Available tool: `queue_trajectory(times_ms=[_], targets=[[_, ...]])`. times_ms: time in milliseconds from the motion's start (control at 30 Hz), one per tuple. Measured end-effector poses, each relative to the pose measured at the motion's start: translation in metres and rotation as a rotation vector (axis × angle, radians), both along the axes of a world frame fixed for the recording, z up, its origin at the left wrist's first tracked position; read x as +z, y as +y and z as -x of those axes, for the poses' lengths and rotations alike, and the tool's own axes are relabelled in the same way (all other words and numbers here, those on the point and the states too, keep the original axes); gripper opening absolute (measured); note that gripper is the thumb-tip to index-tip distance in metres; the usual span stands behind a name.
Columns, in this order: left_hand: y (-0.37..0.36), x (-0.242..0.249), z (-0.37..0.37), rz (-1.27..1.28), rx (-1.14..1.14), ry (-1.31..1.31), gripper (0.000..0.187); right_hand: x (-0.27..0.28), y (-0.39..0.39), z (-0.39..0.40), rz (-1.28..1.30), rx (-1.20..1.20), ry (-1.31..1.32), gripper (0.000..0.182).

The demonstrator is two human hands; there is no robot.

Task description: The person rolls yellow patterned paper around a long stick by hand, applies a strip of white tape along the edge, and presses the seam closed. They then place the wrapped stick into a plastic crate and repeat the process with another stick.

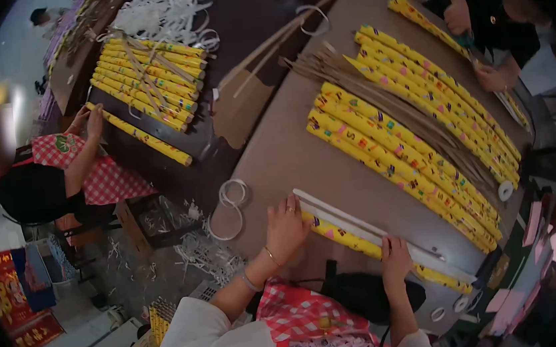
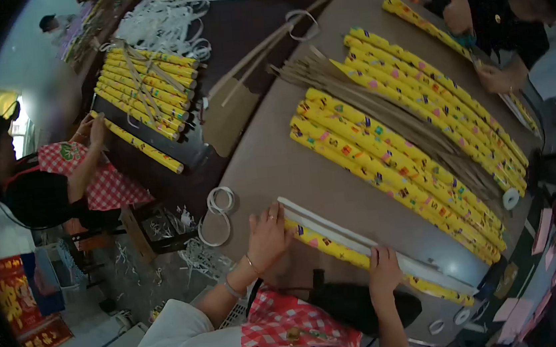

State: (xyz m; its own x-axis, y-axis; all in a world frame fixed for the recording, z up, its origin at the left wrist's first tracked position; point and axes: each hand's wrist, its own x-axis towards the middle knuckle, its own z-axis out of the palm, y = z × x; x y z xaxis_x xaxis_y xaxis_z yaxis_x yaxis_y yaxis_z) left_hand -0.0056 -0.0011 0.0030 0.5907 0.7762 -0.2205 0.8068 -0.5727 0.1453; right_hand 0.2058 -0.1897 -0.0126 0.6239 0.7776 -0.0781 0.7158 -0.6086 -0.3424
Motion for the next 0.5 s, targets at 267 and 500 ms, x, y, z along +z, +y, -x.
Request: queue_trajectory(times_ms=[267, 500], targets=[[0.0029, 0.0012, -0.0008, 0.017, -0.044, -0.014, 0.061, 0.0032, 0.0048, 0.0014, -0.022, -0.005, -0.019, 0.011], [0.0023, 0.0013, -0.0014, 0.002, -0.057, -0.013, 0.057, 0.0039, 0.0080, 0.0015, -0.044, -0.045, 0.008, 0.012]])
